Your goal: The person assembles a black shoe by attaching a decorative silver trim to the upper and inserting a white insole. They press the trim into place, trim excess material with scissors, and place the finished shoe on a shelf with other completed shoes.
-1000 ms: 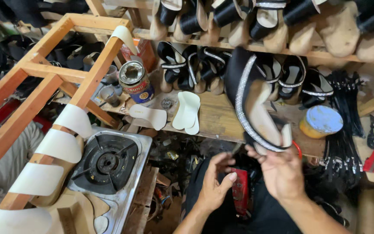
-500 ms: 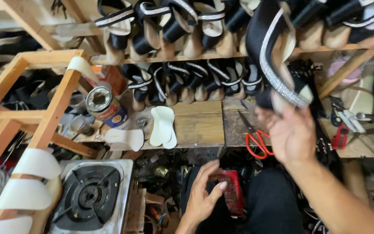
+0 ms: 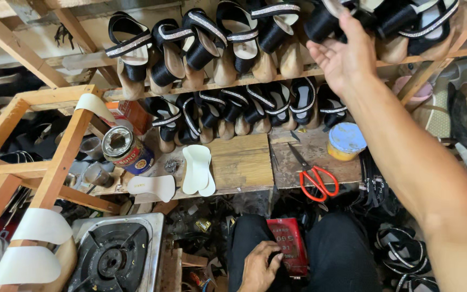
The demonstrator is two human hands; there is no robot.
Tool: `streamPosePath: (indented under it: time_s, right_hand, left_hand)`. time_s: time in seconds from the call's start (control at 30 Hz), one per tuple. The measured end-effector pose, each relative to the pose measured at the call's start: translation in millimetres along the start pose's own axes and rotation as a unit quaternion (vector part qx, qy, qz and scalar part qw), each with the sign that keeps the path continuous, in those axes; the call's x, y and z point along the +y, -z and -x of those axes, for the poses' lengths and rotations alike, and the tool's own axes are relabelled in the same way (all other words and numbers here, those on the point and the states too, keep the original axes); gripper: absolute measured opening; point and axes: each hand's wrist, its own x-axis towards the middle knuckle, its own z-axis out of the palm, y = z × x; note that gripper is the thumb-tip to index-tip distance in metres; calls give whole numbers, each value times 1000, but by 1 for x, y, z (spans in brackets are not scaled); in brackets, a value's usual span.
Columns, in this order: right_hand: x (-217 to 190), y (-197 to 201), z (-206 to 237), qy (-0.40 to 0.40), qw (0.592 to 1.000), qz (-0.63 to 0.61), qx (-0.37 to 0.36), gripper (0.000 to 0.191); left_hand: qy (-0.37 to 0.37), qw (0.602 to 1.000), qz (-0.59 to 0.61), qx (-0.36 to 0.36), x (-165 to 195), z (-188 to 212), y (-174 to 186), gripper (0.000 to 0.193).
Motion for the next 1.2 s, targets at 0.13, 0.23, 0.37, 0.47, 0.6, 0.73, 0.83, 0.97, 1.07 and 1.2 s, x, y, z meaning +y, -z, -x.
streamPosePath:
  time_s: [0.13,0.23,0.37,0.47,0.6,0.73,0.83,0.97,1.07,1.2]
  right_hand:
    - [2,-22,-15,-43,997,48,37,61]
    - [1,-30,-19,-53,982,176,49,64]
    - [5,-19,-15,-75,951,289,86,61]
    - [16,3,2,33,924,381,24,54]
    - [20,36,26,307,832,457,66,49]
    - [-11,49,20,413,620,652,142,68]
    - [-34,42,6,410,573,700,115,75]
    - [-46,36,-4,269,676,678,106,73]
    - [-50,35,-12,386,697,599,79,52]
    - [-51,44,-3,443,719,532,62,45]
  left_hand:
    - [6,1000,-3,5,2,-3,1,17]
    - [-1,1000,-2,18,1,-4,-1,16]
    - [85,996,-11,-39,-6,-7,-3,16]
    - [22,1000,-8,1,-12,-7,-6,14]
    - [-17,999,-2,30,-19,-6,-11,13]
    - [-49,998,-23,17,-20,-6,-11,13]
    - [-37,999,-9,27,-17,-9,-11,13]
    - [-33,999,-26,27,-10,-9,-11,13]
    - [-48,998,-33,19,-5,-8,-8,13]
    - [-20,999,-30,10,-1,-10,-6,13]
